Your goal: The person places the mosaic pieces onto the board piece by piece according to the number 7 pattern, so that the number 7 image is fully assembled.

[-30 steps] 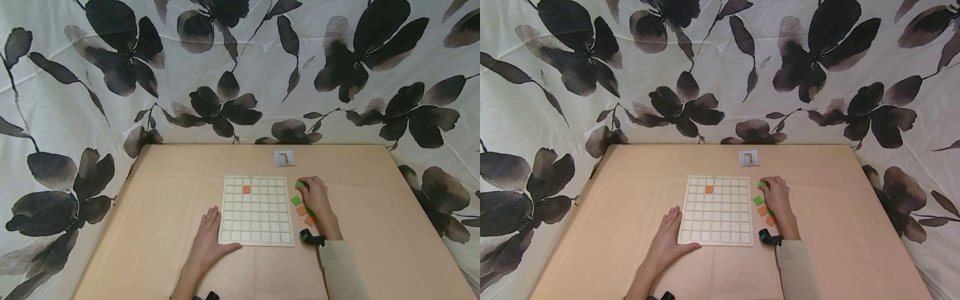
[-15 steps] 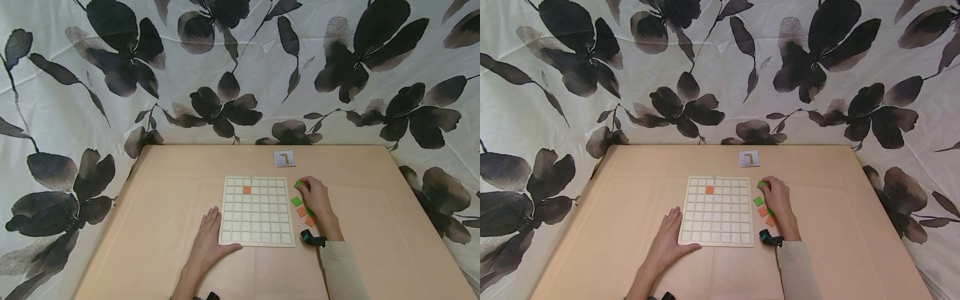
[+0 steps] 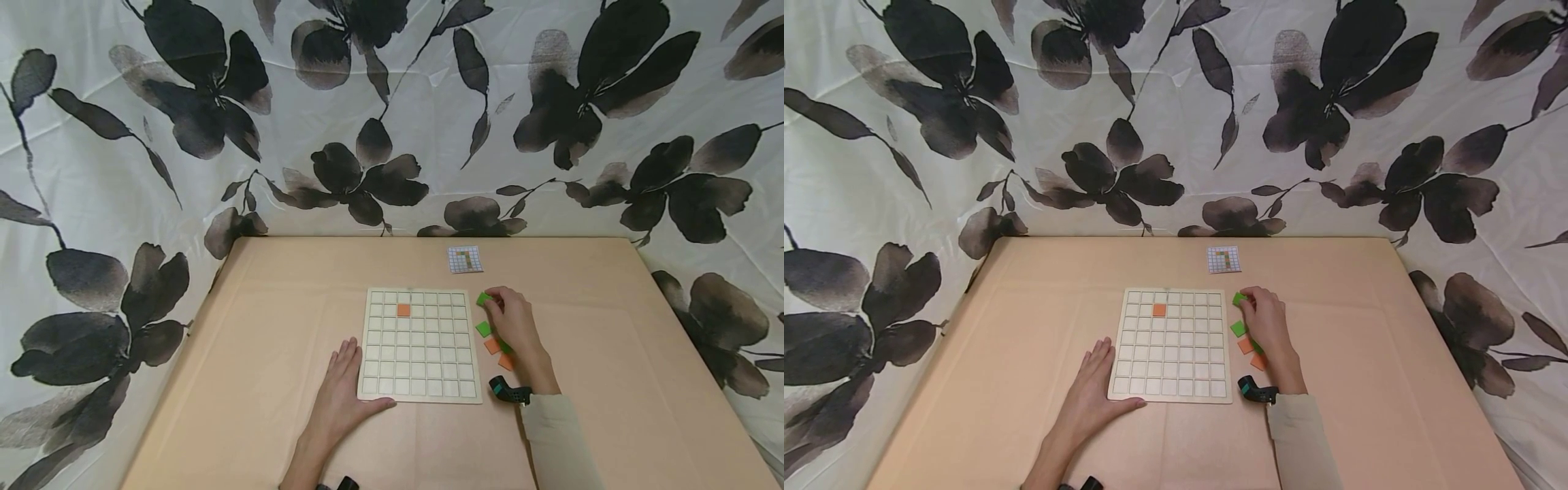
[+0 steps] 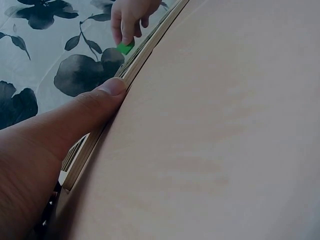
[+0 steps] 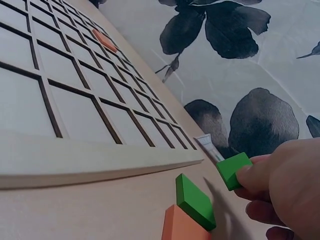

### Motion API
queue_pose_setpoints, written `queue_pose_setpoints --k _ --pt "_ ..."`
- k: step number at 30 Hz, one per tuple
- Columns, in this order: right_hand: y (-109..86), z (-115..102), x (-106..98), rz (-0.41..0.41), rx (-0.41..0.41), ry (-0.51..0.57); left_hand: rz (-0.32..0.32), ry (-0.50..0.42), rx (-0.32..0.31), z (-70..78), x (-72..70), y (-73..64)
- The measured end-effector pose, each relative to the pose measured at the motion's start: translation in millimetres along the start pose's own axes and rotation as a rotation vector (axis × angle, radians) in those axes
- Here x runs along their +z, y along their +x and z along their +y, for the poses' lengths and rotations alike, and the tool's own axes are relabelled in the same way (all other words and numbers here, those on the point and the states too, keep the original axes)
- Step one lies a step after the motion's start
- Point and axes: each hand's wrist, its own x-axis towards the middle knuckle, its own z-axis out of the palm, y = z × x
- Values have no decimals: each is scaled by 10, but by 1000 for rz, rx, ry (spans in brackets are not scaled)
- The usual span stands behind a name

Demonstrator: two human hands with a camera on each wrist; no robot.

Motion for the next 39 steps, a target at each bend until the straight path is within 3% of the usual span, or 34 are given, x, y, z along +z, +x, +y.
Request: queue_pose_setpoints --k 17,39 --pt "27 -208 30 -31 -41 45 -4 13 2 1 6 6" --pt "23 -414 235 -68 -123 94 -4 4 -1 9 -5 2"
